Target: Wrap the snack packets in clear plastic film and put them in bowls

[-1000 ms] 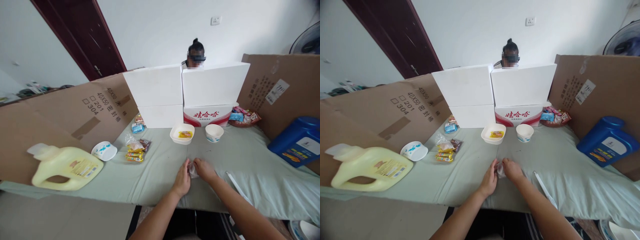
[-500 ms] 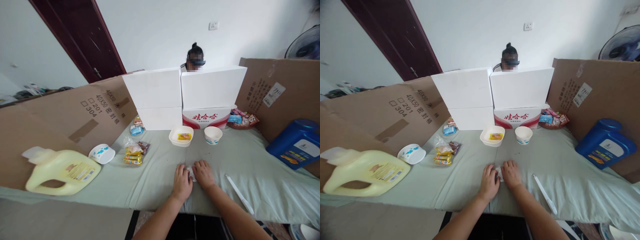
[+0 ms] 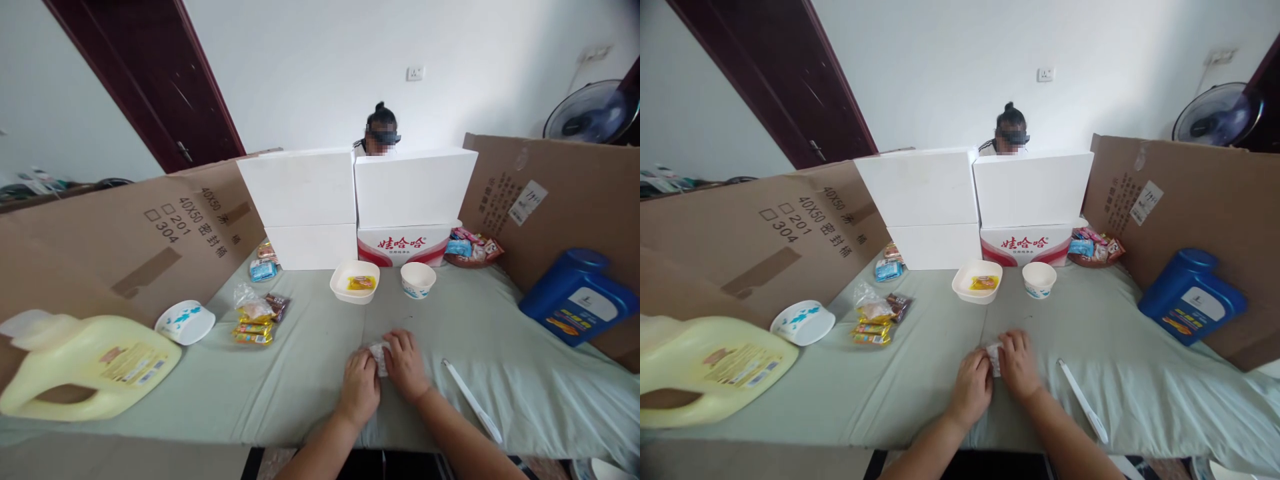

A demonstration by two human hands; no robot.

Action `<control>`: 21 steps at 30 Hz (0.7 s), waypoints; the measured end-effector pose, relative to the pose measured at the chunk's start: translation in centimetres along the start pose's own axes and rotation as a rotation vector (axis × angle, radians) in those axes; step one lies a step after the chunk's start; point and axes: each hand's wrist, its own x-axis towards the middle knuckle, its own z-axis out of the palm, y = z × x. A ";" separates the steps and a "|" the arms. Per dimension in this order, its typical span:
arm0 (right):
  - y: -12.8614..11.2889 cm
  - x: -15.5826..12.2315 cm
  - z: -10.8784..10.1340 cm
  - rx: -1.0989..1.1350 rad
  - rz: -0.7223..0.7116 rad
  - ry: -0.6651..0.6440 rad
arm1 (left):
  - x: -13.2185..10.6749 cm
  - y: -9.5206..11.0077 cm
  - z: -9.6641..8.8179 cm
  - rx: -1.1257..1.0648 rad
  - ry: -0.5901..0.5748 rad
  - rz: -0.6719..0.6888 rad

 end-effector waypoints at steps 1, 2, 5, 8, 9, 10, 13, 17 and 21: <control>-0.1 -0.5 -0.4 0.057 -0.074 -0.024 | 0.0 -0.1 -0.1 -0.037 0.007 -0.012; -0.2 -0.9 -0.7 0.122 -0.146 -0.065 | 0.0 -0.2 -0.1 -0.081 0.024 -0.034; -0.1 -1.8 -1.7 0.238 -0.274 -0.223 | 0.0 -0.7 -0.3 -0.215 0.115 -0.135; 0.6 -1.8 -2.4 0.212 -0.357 -0.310 | -0.1 -1.0 -0.1 -0.269 0.163 -0.176; 0.8 -1.6 -2.6 0.187 -0.376 -0.327 | -0.1 -1.0 -0.1 -0.266 0.156 -0.174; 1.0 -1.3 -2.7 0.163 -0.386 -0.340 | -0.1 -1.0 0.0 -0.256 0.144 -0.171; 2.1 0.7 -3.4 0.154 -0.366 -0.356 | 0.0 -0.8 -0.1 -0.216 0.095 -0.183; 5.4 6.5 -6.8 0.151 -0.191 -0.235 | 0.2 -0.6 -0.3 -0.204 0.014 -0.225; 10.2 13.8 -11.5 0.014 0.001 -0.052 | 0.4 -0.8 -0.2 -0.191 0.002 -0.230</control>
